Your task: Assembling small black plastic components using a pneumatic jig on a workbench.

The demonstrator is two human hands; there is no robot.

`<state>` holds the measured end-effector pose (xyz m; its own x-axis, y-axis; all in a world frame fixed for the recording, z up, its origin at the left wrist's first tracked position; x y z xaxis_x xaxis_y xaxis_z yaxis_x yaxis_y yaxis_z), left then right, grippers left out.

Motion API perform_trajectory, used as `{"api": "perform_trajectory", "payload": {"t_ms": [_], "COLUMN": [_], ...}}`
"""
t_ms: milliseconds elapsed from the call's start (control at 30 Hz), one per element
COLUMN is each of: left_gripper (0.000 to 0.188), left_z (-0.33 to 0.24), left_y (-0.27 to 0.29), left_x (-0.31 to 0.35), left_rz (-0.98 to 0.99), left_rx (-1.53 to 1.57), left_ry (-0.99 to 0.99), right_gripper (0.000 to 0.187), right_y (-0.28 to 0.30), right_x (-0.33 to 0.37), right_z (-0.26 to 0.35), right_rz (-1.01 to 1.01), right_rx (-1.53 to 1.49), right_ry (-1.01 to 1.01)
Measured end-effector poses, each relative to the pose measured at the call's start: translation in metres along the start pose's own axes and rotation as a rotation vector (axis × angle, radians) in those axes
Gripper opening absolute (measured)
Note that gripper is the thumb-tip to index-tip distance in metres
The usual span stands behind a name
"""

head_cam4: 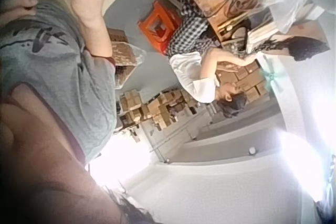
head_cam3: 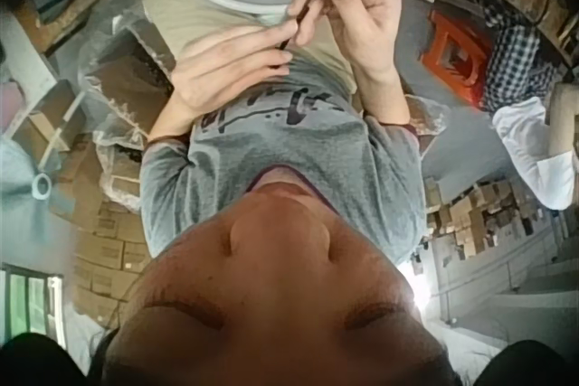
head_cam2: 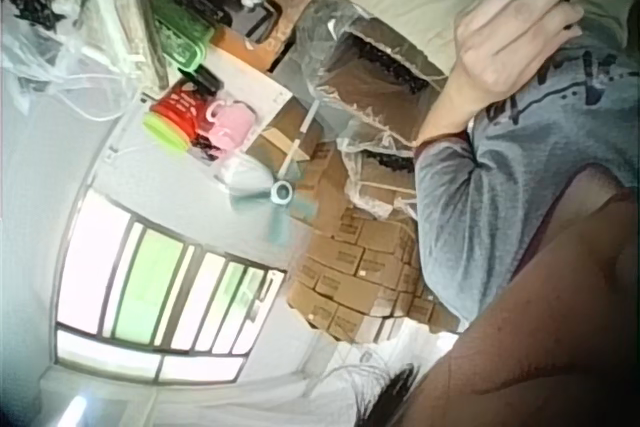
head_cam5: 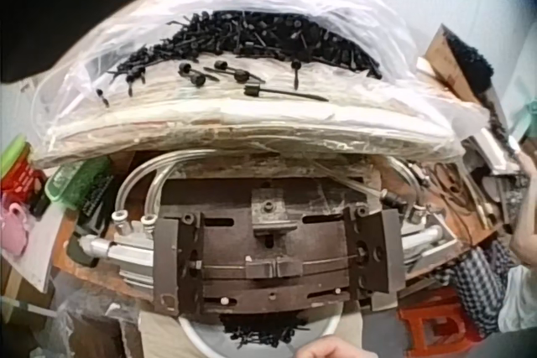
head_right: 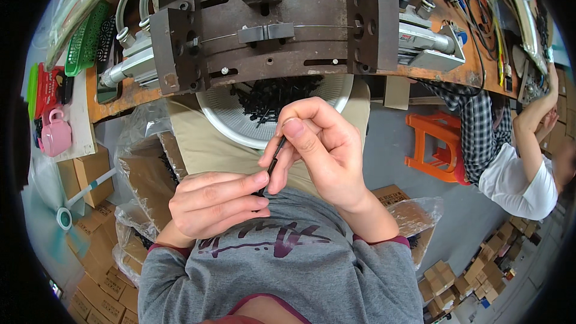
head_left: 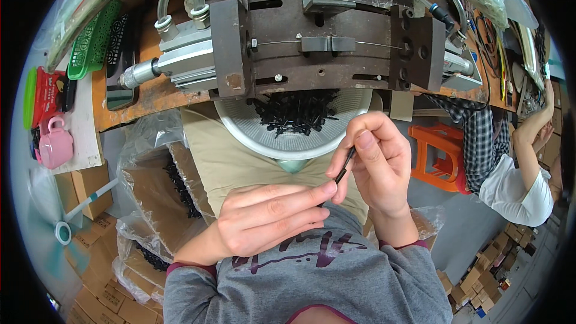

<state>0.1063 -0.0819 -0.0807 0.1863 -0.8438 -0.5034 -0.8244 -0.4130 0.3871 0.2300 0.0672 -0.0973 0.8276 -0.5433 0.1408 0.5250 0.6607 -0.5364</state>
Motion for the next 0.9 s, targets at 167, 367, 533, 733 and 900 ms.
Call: {"api": "perform_trajectory", "payload": {"t_ms": [167,367,533,733,900], "left_gripper": [0.032,0.033,0.025,0.025,0.026], "left_z": [-0.0009,0.0007,-0.0001,0.0017,0.0019], "left_y": [0.0013,0.0013,-0.0004,0.0003,0.0012], "left_x": [-0.0022,-0.0048,-0.0068,-0.006,-0.0066], "left_rz": [0.0,0.021,0.0,0.005,0.005], "left_rx": [-0.018,-0.008,0.008,0.01,0.006], "left_ry": [-0.006,-0.014,-0.003,-0.011,0.0], "right_gripper": [0.02,0.02,0.02,0.019,0.015], "right_y": [-0.002,0.0001,0.0012,-0.0004,-0.0042], "right_x": [0.0,0.0005,0.0011,0.0025,0.0035], "right_z": [0.0027,0.0024,0.004,0.005,0.0076], "right_rz": [-0.022,-0.043,-0.054,-0.047,-0.029], "right_rx": [0.016,0.026,0.04,0.096,0.163], "right_ry": [0.036,0.062,0.085,0.095,0.119]}}
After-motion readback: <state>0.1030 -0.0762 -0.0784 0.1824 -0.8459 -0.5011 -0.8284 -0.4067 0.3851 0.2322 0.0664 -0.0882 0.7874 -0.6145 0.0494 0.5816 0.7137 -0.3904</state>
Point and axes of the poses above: each hand's wrist, its own x-axis away from the middle knuckle, its own y-axis out of the back of the hand, z = x × y, the point moved 2 cm from there along -x, towards the middle knuckle, and after that the axes turned 3 degrees about -z, right-handed, at the moved point
